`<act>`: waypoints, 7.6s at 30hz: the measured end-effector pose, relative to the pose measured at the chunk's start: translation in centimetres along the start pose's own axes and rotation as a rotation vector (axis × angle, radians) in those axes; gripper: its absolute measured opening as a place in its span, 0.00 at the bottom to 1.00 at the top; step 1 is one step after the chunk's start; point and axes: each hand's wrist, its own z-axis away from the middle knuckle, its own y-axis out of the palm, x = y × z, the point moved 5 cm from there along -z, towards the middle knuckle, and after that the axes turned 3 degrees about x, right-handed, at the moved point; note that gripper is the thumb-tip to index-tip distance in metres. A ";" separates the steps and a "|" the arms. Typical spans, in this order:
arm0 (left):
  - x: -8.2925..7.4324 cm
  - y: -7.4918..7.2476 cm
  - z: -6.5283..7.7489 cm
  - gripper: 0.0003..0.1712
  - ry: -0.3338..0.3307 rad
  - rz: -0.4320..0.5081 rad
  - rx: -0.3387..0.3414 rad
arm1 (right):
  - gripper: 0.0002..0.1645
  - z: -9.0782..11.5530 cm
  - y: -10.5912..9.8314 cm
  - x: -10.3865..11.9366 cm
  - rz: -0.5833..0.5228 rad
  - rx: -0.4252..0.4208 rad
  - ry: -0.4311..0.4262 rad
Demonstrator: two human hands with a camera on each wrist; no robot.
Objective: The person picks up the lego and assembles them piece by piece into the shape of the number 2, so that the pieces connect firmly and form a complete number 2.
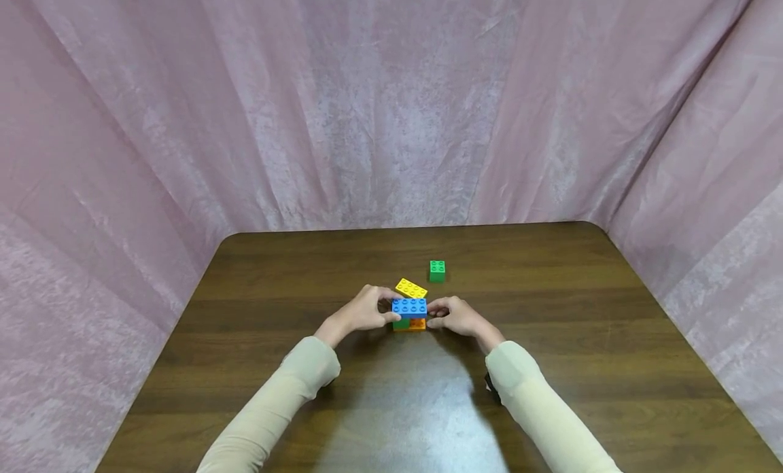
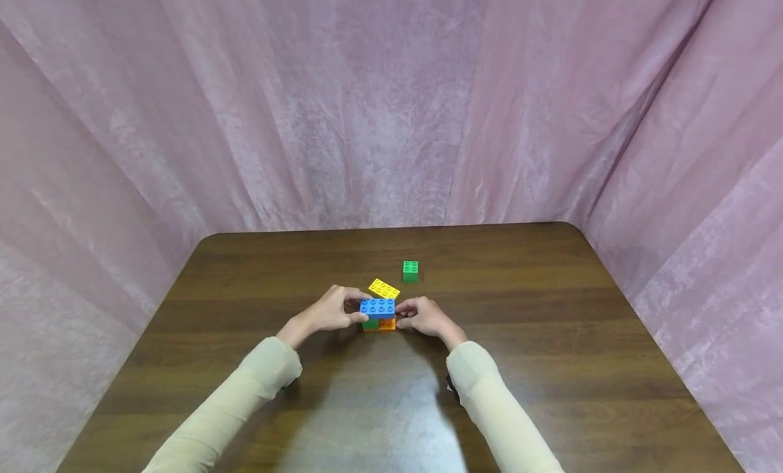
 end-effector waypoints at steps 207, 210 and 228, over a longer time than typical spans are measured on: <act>0.1 0.8 0.4 0.24 0.097 -0.039 -0.114 | 0.29 2.9 -0.9 5.6 0.131 -0.238 -0.263; 0.1 0.8 0.4 0.23 0.104 -0.032 -0.114 | 0.29 3.0 -0.8 5.7 0.146 -0.241 -0.254; 0.2 0.7 0.6 0.24 0.132 -0.072 -0.123 | 0.28 3.1 -0.3 5.9 0.237 -0.323 -0.254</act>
